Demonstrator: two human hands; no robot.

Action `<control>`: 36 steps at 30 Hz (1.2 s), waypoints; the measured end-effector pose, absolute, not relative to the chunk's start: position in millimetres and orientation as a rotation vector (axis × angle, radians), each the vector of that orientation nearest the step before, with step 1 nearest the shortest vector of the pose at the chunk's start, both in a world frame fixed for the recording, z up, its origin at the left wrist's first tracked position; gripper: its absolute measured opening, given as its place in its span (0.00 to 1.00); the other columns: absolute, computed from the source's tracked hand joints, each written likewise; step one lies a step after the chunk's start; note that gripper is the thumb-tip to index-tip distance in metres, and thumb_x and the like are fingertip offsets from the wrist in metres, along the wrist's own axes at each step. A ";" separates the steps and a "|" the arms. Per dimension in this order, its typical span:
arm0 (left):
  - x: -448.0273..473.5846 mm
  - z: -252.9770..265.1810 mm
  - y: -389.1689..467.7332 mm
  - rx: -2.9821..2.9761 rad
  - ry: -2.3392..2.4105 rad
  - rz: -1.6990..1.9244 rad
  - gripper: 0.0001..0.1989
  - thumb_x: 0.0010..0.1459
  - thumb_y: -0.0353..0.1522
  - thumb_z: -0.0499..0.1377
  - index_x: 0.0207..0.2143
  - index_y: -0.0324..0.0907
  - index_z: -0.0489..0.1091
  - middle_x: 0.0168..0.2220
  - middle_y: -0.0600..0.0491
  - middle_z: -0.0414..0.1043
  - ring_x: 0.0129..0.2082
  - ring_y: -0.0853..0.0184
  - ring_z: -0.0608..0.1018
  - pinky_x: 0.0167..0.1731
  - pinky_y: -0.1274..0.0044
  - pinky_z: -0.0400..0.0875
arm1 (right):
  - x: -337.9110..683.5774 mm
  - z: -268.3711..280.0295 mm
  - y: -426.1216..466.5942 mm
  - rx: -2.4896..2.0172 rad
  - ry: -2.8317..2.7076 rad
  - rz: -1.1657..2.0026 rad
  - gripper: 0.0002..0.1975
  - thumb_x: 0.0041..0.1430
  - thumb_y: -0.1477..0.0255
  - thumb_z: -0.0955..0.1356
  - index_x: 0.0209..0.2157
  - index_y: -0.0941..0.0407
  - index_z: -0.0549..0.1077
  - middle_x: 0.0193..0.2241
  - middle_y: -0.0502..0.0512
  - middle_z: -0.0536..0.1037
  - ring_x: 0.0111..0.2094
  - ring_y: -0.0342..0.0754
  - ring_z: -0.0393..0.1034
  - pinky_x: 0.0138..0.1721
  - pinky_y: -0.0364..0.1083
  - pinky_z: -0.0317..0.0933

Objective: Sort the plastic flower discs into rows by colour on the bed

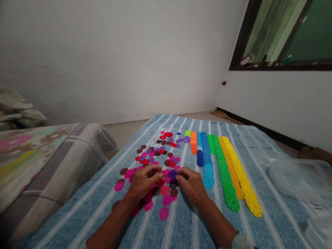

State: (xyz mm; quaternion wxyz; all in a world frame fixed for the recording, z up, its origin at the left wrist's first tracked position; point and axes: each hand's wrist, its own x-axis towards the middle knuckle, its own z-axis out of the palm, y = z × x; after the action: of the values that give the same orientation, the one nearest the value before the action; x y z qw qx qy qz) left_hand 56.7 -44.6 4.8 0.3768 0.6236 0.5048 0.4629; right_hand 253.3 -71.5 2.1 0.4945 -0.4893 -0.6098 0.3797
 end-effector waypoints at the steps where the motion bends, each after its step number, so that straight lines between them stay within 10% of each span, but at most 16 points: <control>1: 53.1 5.0 -42.0 1.604 1.364 1.219 0.11 0.47 0.36 0.62 0.33 0.41 0.77 0.30 0.52 0.77 0.30 0.65 0.77 0.33 0.75 0.72 | 260.0 6.6 -63.8 -1.213 -1.522 0.847 0.09 0.53 0.69 0.66 0.32 0.57 0.78 0.27 0.52 0.79 0.28 0.46 0.73 0.32 0.44 0.63; 13: 34.5 13.9 -34.4 1.819 1.623 1.364 0.11 0.52 0.38 0.55 0.27 0.44 0.75 0.28 0.53 0.77 0.30 0.64 0.78 0.36 0.73 0.71 | 305.2 57.2 89.9 -1.965 -2.174 -0.159 0.15 0.64 0.71 0.62 0.47 0.52 0.77 0.44 0.57 0.80 0.44 0.51 0.74 0.39 0.44 0.60; 36: 23.1 6.4 -29.7 1.812 1.667 1.339 0.11 0.55 0.37 0.55 0.28 0.44 0.75 0.31 0.54 0.78 0.32 0.65 0.78 0.39 0.75 0.70 | 296.4 38.8 128.2 -2.006 -2.419 -0.312 0.18 0.63 0.78 0.59 0.48 0.57 0.75 0.47 0.65 0.76 0.48 0.56 0.69 0.43 0.48 0.59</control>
State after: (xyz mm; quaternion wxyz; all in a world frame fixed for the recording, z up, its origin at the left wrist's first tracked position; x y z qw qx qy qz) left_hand 23.1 -29.7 6.4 0.1686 0.6373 0.5863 0.4709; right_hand 296.4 128.2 38.8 -0.0081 -0.6353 -0.7659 -0.0988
